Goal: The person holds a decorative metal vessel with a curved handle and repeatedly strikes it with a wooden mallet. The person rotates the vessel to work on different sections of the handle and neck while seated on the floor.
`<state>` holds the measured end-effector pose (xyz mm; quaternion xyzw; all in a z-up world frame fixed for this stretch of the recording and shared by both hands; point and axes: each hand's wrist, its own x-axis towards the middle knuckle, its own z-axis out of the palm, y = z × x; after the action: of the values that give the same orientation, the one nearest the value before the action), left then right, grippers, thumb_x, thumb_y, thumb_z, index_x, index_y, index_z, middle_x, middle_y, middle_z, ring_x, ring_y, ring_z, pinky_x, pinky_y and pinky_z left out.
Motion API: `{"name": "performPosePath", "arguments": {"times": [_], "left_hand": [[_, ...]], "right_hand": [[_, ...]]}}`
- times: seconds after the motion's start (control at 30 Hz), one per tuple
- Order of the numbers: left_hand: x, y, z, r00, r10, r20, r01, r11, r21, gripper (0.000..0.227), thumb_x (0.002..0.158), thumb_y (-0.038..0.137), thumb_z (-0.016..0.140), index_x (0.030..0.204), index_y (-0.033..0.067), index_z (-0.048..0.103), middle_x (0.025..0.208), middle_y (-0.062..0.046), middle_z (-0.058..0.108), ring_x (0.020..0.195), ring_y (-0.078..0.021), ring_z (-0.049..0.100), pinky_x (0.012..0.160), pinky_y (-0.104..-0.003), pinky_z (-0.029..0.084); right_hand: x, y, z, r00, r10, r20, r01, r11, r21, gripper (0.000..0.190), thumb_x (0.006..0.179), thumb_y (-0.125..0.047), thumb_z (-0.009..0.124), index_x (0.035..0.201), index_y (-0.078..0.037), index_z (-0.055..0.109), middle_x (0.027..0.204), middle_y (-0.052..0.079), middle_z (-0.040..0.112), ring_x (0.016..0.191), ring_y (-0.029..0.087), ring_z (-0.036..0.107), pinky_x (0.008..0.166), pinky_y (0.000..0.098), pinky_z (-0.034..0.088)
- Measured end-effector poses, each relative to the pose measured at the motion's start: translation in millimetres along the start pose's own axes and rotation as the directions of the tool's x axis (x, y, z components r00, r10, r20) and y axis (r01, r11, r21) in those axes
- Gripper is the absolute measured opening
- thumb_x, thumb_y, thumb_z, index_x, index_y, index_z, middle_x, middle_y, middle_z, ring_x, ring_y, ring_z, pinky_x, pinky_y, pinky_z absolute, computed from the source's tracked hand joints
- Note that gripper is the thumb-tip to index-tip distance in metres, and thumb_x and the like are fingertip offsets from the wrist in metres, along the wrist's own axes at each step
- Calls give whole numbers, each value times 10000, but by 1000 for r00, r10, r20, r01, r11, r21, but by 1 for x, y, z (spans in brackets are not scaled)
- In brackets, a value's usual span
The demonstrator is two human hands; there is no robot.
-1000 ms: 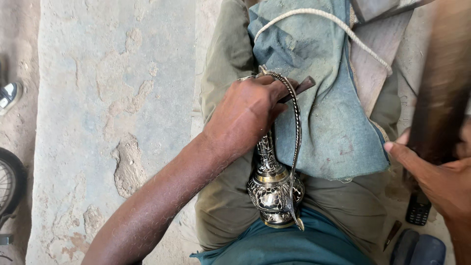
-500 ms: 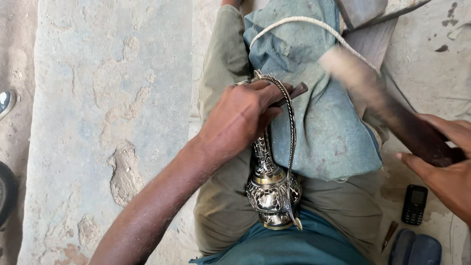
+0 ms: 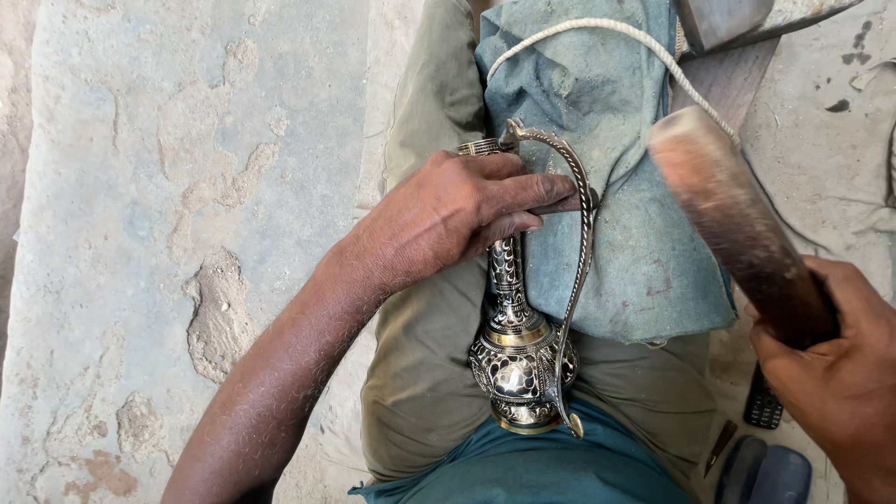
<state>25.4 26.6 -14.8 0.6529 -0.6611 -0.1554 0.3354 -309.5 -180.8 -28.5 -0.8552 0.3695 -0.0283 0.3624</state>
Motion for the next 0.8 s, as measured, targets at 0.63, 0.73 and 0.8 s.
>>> {"name": "performPosePath", "arguments": {"times": [0.63, 0.73, 0.8], "left_hand": [[6, -3, -1, 999, 21, 29, -20, 999, -42, 331, 1056, 371, 540, 1258, 123, 626, 938, -92, 653, 844, -271, 729, 801, -427, 628], [6, -5, -4, 1000, 25, 10, -25, 999, -36, 321, 1059, 352, 552, 1275, 126, 623, 957, -95, 658, 852, -284, 726, 811, -434, 621], [1, -4, 1, 998, 64, -21, -65, 996, -60, 315, 1072, 318, 547, 1311, 124, 611, 1034, -96, 676, 870, -284, 727, 806, -420, 622]], "right_hand": [[13, -60, -1, 1000, 25, 18, -21, 979, -203, 379, 865, 134, 729, 1207, 6, 629, 947, 177, 684, 800, 238, 715, 727, 380, 590], [15, -47, 9, 991, -34, -128, 74, 943, 325, 409, 911, 189, 652, 1235, -30, 532, 1014, 133, 640, 963, 196, 668, 909, 343, 585], [6, -31, 15, 969, 147, -199, 2, 799, 601, 433, 959, 170, 638, 1279, -65, 466, 1072, 79, 615, 1076, 144, 668, 984, 310, 613]]}}
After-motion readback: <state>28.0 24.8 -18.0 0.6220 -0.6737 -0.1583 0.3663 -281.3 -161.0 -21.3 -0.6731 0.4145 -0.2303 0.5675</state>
